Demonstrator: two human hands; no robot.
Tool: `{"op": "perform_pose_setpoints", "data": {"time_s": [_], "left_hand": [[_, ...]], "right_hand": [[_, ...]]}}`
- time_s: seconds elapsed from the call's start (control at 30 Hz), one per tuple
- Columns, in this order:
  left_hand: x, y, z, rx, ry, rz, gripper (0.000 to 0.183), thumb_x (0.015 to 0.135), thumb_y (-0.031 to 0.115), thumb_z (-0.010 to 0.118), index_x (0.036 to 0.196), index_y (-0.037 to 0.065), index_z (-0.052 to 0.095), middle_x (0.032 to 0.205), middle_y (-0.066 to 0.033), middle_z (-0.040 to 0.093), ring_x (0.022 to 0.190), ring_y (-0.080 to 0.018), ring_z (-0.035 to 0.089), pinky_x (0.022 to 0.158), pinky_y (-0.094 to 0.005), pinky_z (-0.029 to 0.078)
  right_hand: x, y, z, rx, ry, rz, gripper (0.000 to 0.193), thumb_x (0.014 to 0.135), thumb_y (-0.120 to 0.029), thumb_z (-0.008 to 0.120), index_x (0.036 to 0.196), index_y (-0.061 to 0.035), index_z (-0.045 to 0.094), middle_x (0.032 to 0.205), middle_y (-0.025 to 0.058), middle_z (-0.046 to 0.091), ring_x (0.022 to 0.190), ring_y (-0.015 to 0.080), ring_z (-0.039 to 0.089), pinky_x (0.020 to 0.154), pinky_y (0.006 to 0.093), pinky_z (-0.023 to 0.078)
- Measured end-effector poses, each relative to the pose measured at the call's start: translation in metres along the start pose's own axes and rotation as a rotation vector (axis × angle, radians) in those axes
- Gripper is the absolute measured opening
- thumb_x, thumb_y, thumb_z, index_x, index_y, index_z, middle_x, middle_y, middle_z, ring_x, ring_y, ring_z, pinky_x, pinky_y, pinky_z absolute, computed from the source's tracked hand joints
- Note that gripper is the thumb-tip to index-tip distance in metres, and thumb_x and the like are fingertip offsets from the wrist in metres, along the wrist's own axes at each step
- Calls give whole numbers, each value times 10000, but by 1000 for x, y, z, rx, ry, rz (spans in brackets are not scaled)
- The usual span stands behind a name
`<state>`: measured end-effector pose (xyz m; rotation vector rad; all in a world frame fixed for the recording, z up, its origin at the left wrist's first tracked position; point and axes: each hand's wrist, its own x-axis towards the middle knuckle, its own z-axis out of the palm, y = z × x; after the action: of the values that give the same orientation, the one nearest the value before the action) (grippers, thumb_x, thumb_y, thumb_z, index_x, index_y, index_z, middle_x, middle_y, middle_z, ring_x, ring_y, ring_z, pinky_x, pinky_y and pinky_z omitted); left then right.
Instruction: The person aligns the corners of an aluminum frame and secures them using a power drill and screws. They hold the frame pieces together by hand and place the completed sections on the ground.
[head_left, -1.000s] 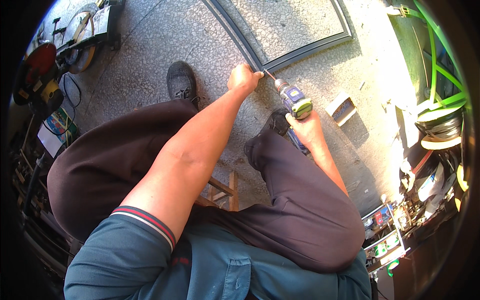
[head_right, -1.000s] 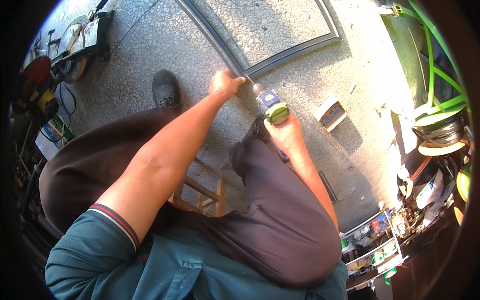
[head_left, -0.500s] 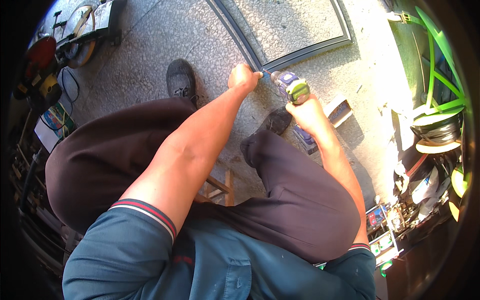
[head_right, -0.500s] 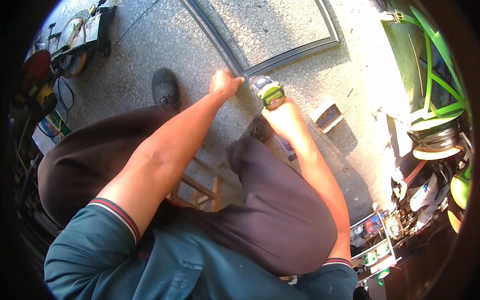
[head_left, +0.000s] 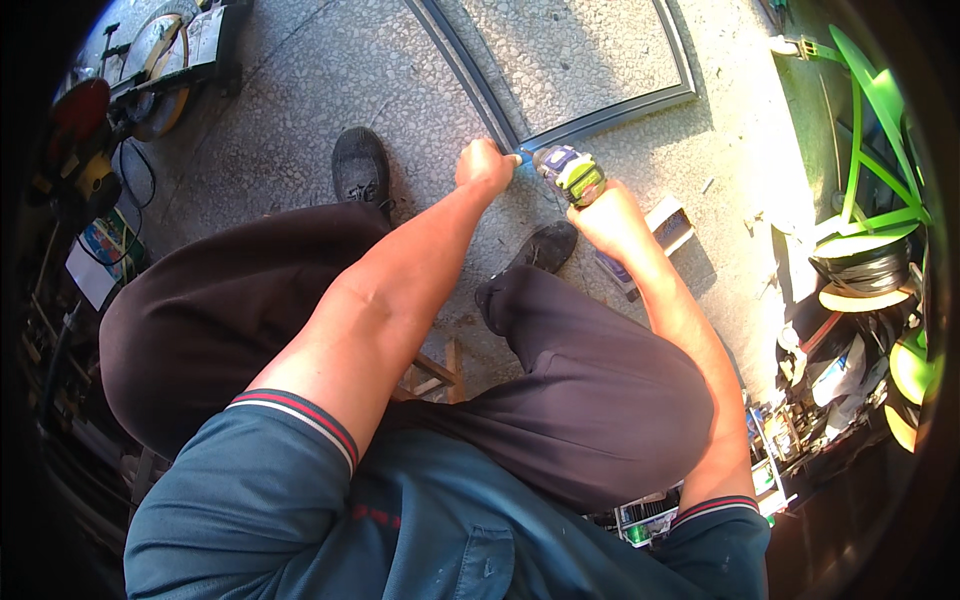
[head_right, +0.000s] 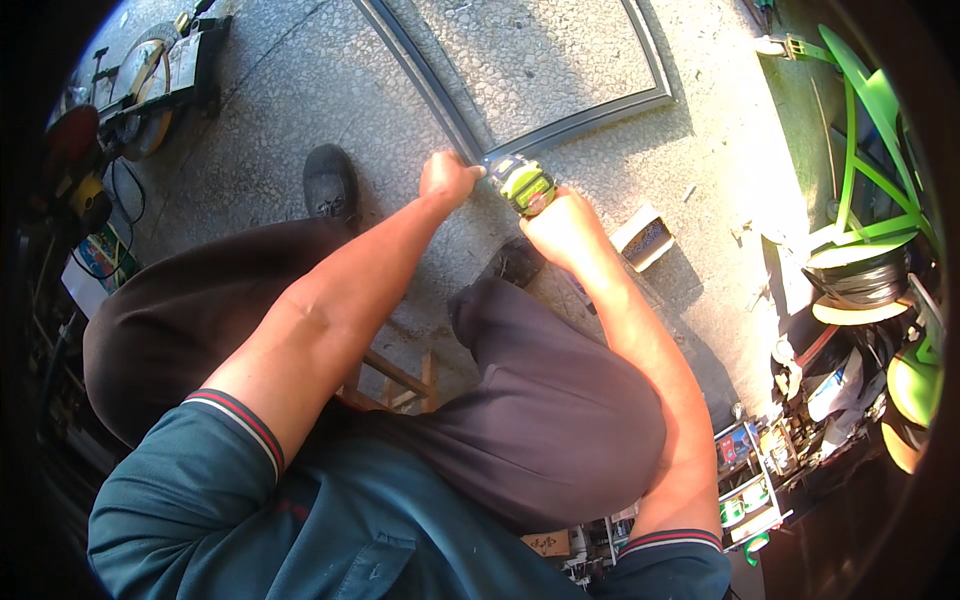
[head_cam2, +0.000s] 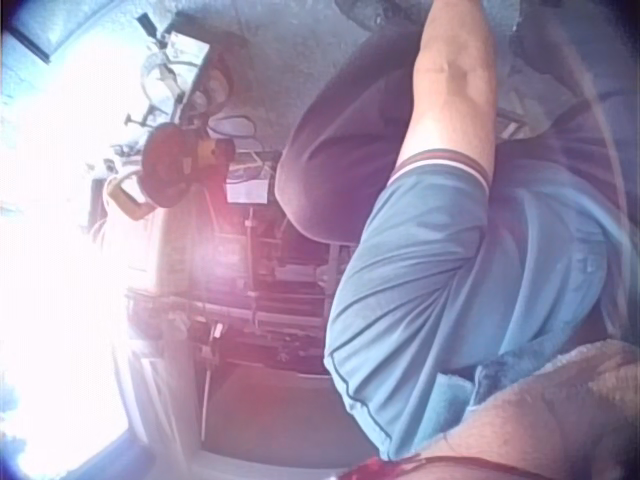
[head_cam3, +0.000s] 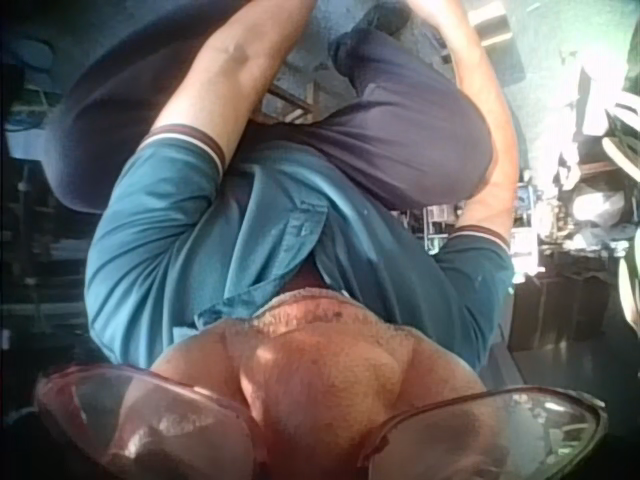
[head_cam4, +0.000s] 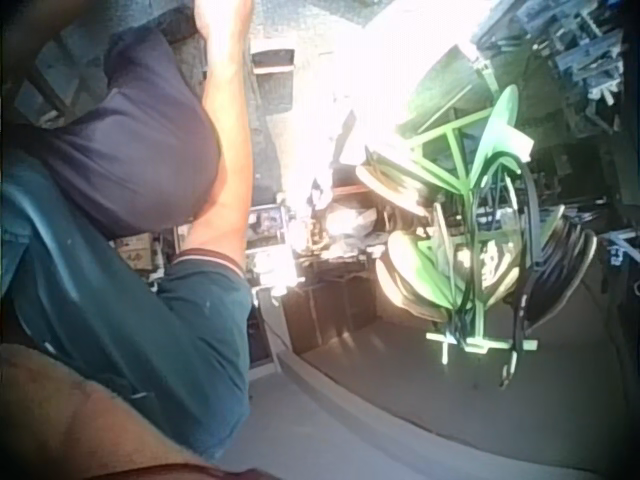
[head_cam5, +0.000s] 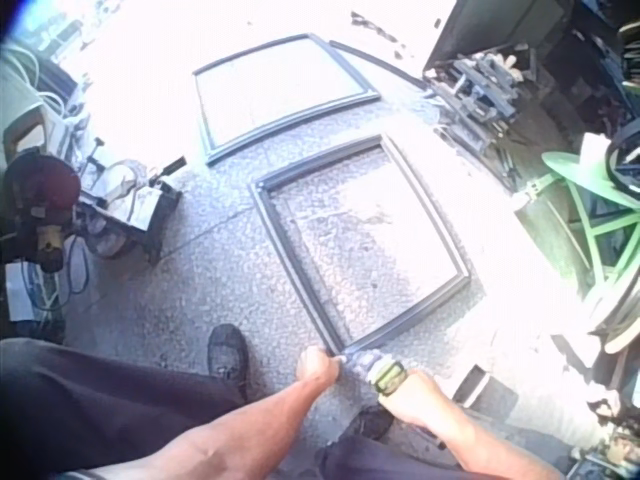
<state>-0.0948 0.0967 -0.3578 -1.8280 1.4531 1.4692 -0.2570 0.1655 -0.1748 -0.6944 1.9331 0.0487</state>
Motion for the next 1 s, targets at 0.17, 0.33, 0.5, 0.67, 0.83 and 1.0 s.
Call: {"op": "perform_pose_setpoints", "data": {"time_s": [0.17,0.33,0.5,0.67,0.83,1.0], "left_hand": [[2,2,1,-3,6,-2,404,790,357,872,1039,56,770,1102,-168,757,1085,-332,715,924,-438,559],[-2,8,-3,10,7,-15,400,787,366,861,1029,59,774,1098,-167,759,1070,-328,723,923,-440,562],[5,-8,5,19,31,64,410,782,372,853,1033,58,776,1093,-174,760,1065,-328,726,927,-444,559],[7,-10,4,29,71,92,407,788,386,854,991,46,759,1042,-170,763,1038,-332,729,917,-449,559],[3,-15,0,-72,17,170,368,808,323,826,905,-15,716,930,-204,754,922,-334,739,831,-436,560],[6,-41,23,-572,-34,100,171,931,150,593,992,-5,629,816,-91,643,683,-218,610,641,-376,527]], "right_hand": [[4,0,0,-57,-22,-10,347,832,-254,658,1045,10,732,1020,289,718,1064,433,687,909,468,547],[5,-19,-7,-188,5,36,372,881,-307,624,1103,-31,739,1095,270,720,1117,430,676,949,491,539],[-18,-43,-15,-313,33,37,340,880,-264,604,1152,-106,732,1131,232,728,1116,416,681,965,497,538],[-30,-23,-9,-136,219,-103,321,805,-243,772,1031,-19,726,947,226,744,960,399,725,837,461,567],[-39,22,-23,196,284,-198,282,798,-192,749,886,71,704,808,250,725,839,361,754,743,417,562],[-38,55,-4,380,239,-158,243,808,-163,731,858,71,688,723,139,705,727,163,688,679,370,529]]}}
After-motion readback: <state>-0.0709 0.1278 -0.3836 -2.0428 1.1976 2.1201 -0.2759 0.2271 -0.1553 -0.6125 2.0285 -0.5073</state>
